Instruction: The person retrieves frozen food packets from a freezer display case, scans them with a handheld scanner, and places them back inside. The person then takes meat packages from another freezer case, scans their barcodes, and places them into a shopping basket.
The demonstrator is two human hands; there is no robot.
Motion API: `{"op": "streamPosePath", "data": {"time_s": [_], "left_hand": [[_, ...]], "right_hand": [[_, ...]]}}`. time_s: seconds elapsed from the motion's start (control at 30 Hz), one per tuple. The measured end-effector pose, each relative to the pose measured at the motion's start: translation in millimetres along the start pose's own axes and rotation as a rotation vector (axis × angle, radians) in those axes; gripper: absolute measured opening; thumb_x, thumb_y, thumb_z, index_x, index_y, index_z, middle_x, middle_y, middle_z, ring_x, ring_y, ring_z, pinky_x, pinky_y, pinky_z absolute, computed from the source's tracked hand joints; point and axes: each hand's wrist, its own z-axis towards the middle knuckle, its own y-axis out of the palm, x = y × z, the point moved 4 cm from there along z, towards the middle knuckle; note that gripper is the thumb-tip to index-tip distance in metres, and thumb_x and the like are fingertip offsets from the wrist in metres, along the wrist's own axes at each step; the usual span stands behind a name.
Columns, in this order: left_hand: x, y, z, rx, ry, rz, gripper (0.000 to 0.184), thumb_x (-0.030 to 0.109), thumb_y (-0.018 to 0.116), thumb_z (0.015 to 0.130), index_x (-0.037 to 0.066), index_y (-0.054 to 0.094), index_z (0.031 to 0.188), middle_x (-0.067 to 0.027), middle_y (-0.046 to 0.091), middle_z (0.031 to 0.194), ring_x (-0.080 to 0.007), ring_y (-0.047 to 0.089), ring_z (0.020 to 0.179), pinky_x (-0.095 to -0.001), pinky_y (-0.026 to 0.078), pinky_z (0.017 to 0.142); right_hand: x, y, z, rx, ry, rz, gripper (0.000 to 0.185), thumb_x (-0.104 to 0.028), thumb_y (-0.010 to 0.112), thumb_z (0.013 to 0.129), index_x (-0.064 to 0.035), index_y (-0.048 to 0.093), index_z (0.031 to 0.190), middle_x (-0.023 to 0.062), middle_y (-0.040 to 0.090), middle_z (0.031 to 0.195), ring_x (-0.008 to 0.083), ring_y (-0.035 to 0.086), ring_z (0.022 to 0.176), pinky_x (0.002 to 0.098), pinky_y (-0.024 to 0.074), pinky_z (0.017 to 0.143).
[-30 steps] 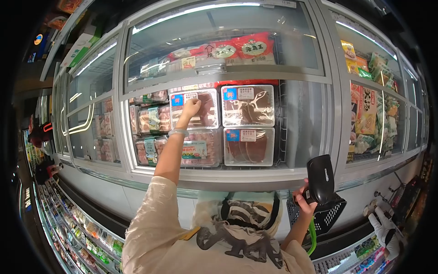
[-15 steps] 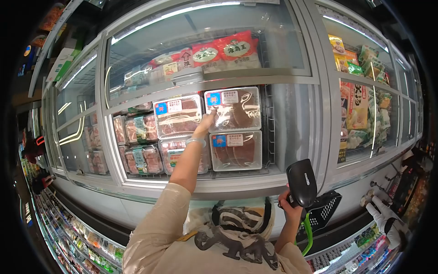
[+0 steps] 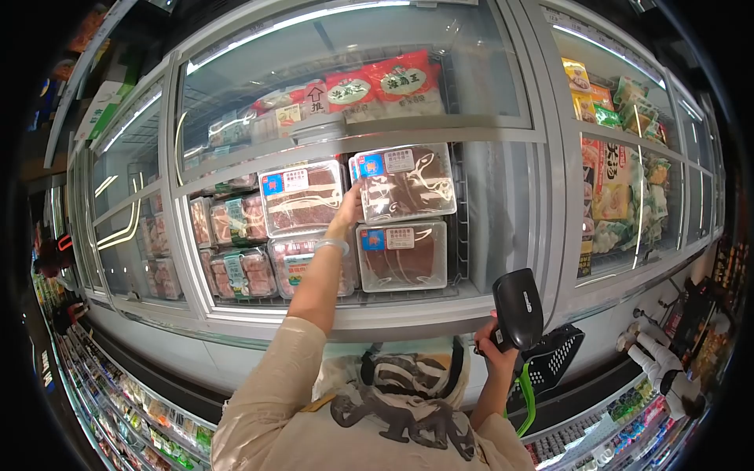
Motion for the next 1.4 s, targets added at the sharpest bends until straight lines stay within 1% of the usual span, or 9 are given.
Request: {"op": "streamPosePath", "data": {"time_s": [0.27, 0.43, 0.57, 0.83, 0.93, 1.1, 1.23, 1.3, 1.4], "left_hand": [[-8, 23, 8, 0.138, 0.072, 0.212, 0.073, 0.049, 0.052, 0.073, -0.012, 0.035, 0.110, -0.0186, 0.049, 0.099, -0.0218, 0.047, 0.092, -0.0306, 0.037, 0.079], [7, 35, -14, -0.181, 0.254, 0.110, 0.073, 0.052, 0.049, 0.074, 0.002, 0.030, 0.124, -0.0117, 0.037, 0.123, -0.0233, 0.034, 0.112, -0.0366, 0.029, 0.090], [8, 45, -12, -0.106, -0.071, -0.084, 0.077, 0.050, 0.055, 0.071, 0.002, 0.027, 0.125, -0.0106, 0.023, 0.132, -0.0224, 0.021, 0.121, -0.0348, 0.023, 0.096], [25, 55, -31, -0.300, -0.029, -0.364, 0.055, 0.030, 0.060, 0.074, 0.000, 0.037, 0.115, -0.0100, 0.050, 0.106, -0.0195, 0.050, 0.094, -0.0324, 0.042, 0.078], [34, 58, -30, -0.246, -0.048, -0.219, 0.058, 0.023, 0.064, 0.071, -0.001, 0.035, 0.116, -0.0121, 0.049, 0.106, -0.0188, 0.050, 0.094, -0.0324, 0.043, 0.077], [56, 73, -62, -0.220, 0.065, -0.269, 0.048, 0.016, 0.063, 0.070, -0.001, 0.037, 0.107, -0.0089, 0.048, 0.088, -0.0168, 0.056, 0.066, -0.0256, 0.048, 0.052], [32, 44, -36, -0.061, 0.135, 0.031, 0.063, 0.030, 0.062, 0.065, -0.001, 0.037, 0.114, -0.0134, 0.047, 0.108, -0.0254, 0.047, 0.096, -0.0323, 0.040, 0.077], [38, 45, -57, -0.187, 0.081, -0.231, 0.037, 0.020, 0.061, 0.065, 0.000, 0.051, 0.094, -0.0131, 0.055, 0.092, -0.0235, 0.053, 0.086, -0.0339, 0.044, 0.073], [47, 28, -94, -0.011, -0.074, -0.220, 0.032, 0.016, 0.061, 0.063, 0.000, 0.052, 0.090, -0.0113, 0.057, 0.075, -0.0260, 0.056, 0.063, -0.0344, 0.048, 0.059]], "right_hand": [[-4, -5, -4, -0.009, -0.040, -0.038, 0.050, -0.002, 0.061, 0.063, 0.0012, 0.039, 0.108, 0.0038, 0.043, 0.059, 0.0118, 0.043, 0.050, 0.0243, 0.0382, 0.050], [-3, -9, -4, 0.044, -0.024, 0.023, 0.049, -0.001, 0.061, 0.062, 0.0014, 0.040, 0.107, 0.0040, 0.045, 0.058, 0.0122, 0.044, 0.051, 0.0258, 0.0413, 0.053], [-4, -11, -2, 0.057, -0.012, 0.002, 0.050, -0.002, 0.062, 0.061, 0.0015, 0.040, 0.106, 0.0042, 0.045, 0.059, 0.0123, 0.045, 0.050, 0.0258, 0.0418, 0.052], [-2, -12, -1, 0.101, 0.018, 0.001, 0.050, -0.002, 0.063, 0.060, 0.0018, 0.041, 0.105, 0.0042, 0.046, 0.060, 0.0133, 0.047, 0.049, 0.0256, 0.0409, 0.048], [-5, -10, 1, 0.129, -0.030, 0.021, 0.050, -0.002, 0.062, 0.060, 0.0026, 0.041, 0.105, 0.0045, 0.046, 0.060, 0.0137, 0.047, 0.049, 0.0252, 0.0406, 0.047], [-14, -13, -3, 0.028, -0.113, 0.079, 0.050, 0.004, 0.057, 0.061, 0.0052, 0.039, 0.107, 0.0063, 0.047, 0.064, 0.0158, 0.049, 0.054, 0.0271, 0.0416, 0.050], [-24, -9, -12, -0.018, -0.101, 0.144, 0.048, 0.006, 0.054, 0.064, 0.0042, 0.038, 0.109, 0.0052, 0.047, 0.067, 0.0146, 0.049, 0.056, 0.0260, 0.0404, 0.052], [-30, -4, -19, 0.040, -0.097, 0.091, 0.042, 0.006, 0.054, 0.064, 0.0021, 0.042, 0.104, 0.0037, 0.046, 0.065, 0.0115, 0.047, 0.055, 0.0238, 0.0373, 0.048], [-42, 3, -28, -0.029, -0.145, 0.007, 0.033, 0.006, 0.055, 0.063, 0.0004, 0.046, 0.095, 0.0016, 0.047, 0.062, 0.0085, 0.045, 0.051, 0.0212, 0.0348, 0.046]]}}
